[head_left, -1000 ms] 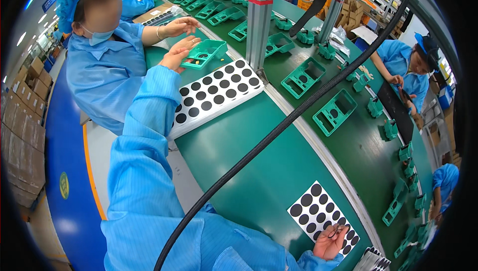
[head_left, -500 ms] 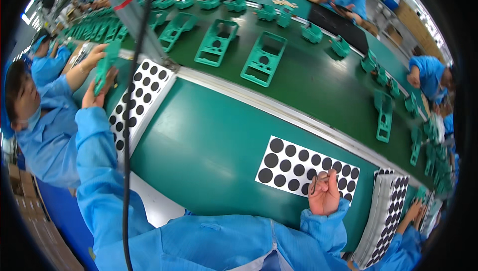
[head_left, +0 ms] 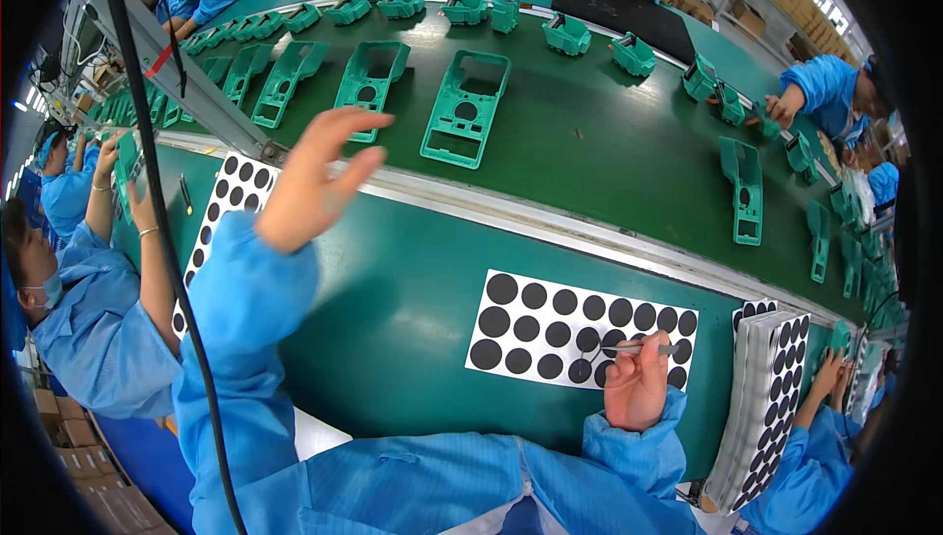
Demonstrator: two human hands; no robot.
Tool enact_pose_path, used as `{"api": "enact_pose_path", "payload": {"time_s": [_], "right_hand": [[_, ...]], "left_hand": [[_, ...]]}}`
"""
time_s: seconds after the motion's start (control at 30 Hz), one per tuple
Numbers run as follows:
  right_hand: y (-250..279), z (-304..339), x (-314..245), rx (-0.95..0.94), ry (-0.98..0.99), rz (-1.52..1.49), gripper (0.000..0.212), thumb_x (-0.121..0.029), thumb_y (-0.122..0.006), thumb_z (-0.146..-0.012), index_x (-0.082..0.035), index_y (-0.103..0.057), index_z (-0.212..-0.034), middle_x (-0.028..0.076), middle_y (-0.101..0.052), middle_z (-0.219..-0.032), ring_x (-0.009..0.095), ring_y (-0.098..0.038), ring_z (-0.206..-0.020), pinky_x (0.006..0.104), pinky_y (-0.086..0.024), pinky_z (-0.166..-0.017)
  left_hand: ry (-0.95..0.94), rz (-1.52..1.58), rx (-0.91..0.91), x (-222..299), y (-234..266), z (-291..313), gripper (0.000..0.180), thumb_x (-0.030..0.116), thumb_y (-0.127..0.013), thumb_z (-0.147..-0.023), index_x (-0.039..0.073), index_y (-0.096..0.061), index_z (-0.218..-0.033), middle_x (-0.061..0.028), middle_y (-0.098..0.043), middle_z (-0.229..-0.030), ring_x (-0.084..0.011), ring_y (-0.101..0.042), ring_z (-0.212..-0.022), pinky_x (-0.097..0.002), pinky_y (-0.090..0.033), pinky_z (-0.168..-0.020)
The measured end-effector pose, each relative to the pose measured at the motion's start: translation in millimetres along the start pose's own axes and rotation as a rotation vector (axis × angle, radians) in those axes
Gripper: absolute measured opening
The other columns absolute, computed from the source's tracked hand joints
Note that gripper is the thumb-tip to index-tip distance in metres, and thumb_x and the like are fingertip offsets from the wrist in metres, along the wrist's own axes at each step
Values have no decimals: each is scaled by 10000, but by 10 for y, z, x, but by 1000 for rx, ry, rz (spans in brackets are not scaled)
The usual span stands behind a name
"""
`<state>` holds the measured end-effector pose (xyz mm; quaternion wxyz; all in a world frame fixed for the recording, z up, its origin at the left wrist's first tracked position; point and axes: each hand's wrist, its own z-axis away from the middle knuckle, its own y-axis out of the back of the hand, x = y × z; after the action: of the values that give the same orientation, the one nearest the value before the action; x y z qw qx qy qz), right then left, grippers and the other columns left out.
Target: The person applies small black adhesive pads to green plastic housings using tweezers.
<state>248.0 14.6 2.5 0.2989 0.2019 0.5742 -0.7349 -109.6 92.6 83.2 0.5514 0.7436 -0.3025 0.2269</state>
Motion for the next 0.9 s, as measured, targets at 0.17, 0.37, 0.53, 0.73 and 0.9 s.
{"api": "enact_pose_path", "payload": {"time_s": [0.17,0.37,0.53,0.73,0.9], "right_hand": [[-51,-6,33,-1,65,85,85,-159,-477,-873,-95,-424,-854,126,-599,-748,134,-559,-575,276,-510,-536],[-64,51,16,20,68,134,138,-159,-493,-864,-61,-401,-831,163,-598,-741,143,-553,-538,275,-515,-531],[-105,84,5,33,99,148,138,-165,-486,-868,-69,-394,-831,144,-590,-726,131,-538,-544,269,-501,-525],[-280,86,3,144,210,149,81,-167,-472,-877,-119,-411,-900,100,-574,-760,123,-500,-584,255,-462,-541],[-463,134,157,106,517,392,122,-69,-460,-863,-80,-365,-940,156,-569,-813,174,-560,-587,307,-515,-570]], "left_hand": [[-27,-397,122,-522,-767,-837,338,139,-535,-804,135,-511,-1141,-169,-452,-1158,-285,-461,-1036,-352,-380,-859],[32,-177,-160,-838,-913,-1141,257,109,-520,-791,76,-590,-1037,-123,-602,-725,-189,-550,-626,-294,-442,-621],[72,24,-72,-142,-912,-530,243,54,-484,-789,20,-599,-1001,-47,-491,-581,-73,-414,-509,-242,-363,-484],[-92,73,-8,481,-960,319,266,-37,-505,-739,1,-598,-985,-61,-476,-567,-79,-404,-457,-226,-341,-437],[-123,107,-64,524,-1122,768,288,-55,-515,-721,8,-587,-993,-93,-503,-593,-145,-461,-454,-255,-376,-433]]}}
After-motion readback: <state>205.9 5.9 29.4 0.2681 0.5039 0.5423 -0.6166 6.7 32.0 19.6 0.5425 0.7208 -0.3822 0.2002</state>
